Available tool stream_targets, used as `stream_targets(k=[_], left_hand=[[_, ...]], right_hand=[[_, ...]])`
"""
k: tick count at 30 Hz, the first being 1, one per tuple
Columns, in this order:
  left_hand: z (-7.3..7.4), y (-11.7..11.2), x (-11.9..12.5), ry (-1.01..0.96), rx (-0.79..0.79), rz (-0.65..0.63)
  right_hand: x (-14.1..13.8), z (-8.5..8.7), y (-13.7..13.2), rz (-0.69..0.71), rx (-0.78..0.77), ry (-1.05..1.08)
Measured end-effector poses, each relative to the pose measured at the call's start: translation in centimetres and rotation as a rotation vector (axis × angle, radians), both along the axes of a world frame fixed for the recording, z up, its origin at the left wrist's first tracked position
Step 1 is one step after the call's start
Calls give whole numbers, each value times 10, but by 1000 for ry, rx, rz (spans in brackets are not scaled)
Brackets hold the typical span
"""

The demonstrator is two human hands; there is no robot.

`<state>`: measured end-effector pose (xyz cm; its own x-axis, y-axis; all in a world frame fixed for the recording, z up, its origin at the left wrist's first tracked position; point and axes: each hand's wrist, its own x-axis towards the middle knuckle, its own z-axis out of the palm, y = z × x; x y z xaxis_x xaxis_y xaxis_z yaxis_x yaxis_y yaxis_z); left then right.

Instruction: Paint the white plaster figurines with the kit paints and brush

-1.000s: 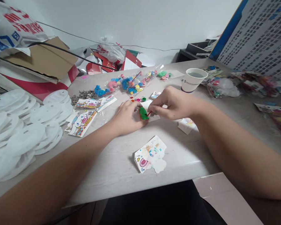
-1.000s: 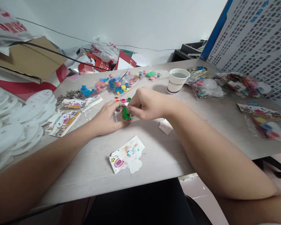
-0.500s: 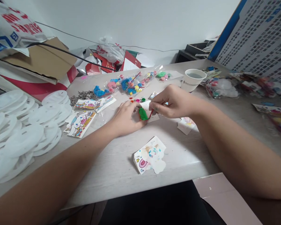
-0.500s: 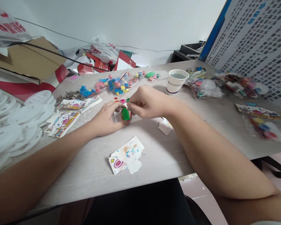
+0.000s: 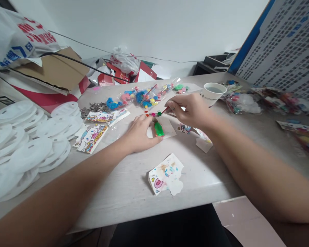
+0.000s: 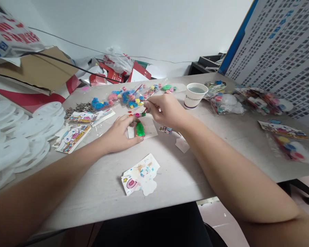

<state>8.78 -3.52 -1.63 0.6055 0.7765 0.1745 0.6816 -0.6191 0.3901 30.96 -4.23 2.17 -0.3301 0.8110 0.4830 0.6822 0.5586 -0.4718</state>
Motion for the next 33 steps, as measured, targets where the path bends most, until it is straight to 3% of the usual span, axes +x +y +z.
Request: stream_targets(k=[8, 15, 21, 25, 28, 33], left_hand=[[-1, 0, -1, -18, 2, -16], [0, -1, 0, -16, -16, 1], [1, -1, 1, -24, -43, 7], [-1, 0, 0, -39, -50, -6], [-1, 2, -1, -44, -50, -17], [-1, 2, -2, -54, -40, -30]], right_hand=[[-4, -22, 19, -47, -25, -21], [-6, -26, 22, -42, -23, -94], [1, -17, 19, -90, -59, 85], [6, -11, 12, 148, -321, 243], [4, -11, 10, 310, -504, 231], [3, -14, 13, 269, -438, 160]])
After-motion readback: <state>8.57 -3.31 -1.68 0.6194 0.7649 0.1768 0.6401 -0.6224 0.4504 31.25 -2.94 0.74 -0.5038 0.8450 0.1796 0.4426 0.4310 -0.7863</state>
